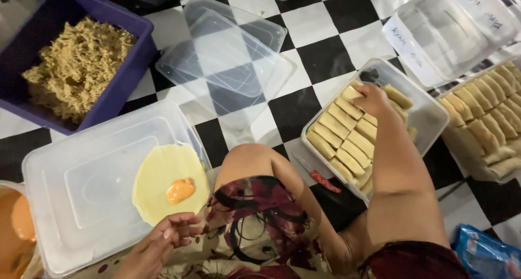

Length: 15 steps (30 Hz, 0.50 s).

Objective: Rolling and preparing risoles by placing filling on dough and folding them into cylindrical shapes.

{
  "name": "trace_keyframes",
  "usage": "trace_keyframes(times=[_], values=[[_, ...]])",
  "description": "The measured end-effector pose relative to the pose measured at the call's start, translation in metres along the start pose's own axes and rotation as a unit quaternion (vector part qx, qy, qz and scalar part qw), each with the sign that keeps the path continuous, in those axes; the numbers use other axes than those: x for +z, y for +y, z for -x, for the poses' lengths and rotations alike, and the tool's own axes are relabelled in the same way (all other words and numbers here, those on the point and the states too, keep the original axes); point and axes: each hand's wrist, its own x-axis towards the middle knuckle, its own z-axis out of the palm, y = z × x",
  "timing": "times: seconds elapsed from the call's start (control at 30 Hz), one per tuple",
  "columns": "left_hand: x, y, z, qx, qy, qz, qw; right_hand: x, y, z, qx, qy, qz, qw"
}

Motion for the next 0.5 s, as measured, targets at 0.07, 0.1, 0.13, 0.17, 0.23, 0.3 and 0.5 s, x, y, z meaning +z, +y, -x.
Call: trace_keyframes(times=[0.07, 0.1, 0.13, 0.17, 0.23, 0.3, 0.5], values=[[-0.002, -0.001, 0.001, 0.004, 0.032, 0.031, 0.999, -0.004, -0.006, 0.003, 0.048, -0.044, -0.004, 0.998], [-0.002, 0.001, 0.001, 0.006, 0.033, 0.031, 0.999, -0.003, -0.007, 0.004, 0.046, -0.044, -0.003, 0.998], [-0.004, 0.003, 0.002, -0.006, 0.054, 0.030, 0.998, -0.002, -0.007, 0.006, 0.030, -0.036, -0.021, 0.999], [-0.004, 0.003, 0.004, -0.017, 0.075, 0.031, 0.997, -0.002, -0.009, 0.007, 0.013, -0.029, -0.037, 0.999], [0.011, 0.025, 0.008, -0.048, 0.129, 0.035, 0.990, 0.001, -0.008, 0.007, 0.020, -0.025, -0.030, 0.999], [0.022, 0.039, 0.011, -0.078, 0.183, 0.042, 0.979, 0.003, -0.005, 0.006, 0.023, -0.022, -0.023, 0.999], [0.004, 0.017, 0.018, 0.046, 0.383, 0.033, 0.922, 0.016, -0.027, -0.009, -0.075, -0.071, 0.351, 0.931]])
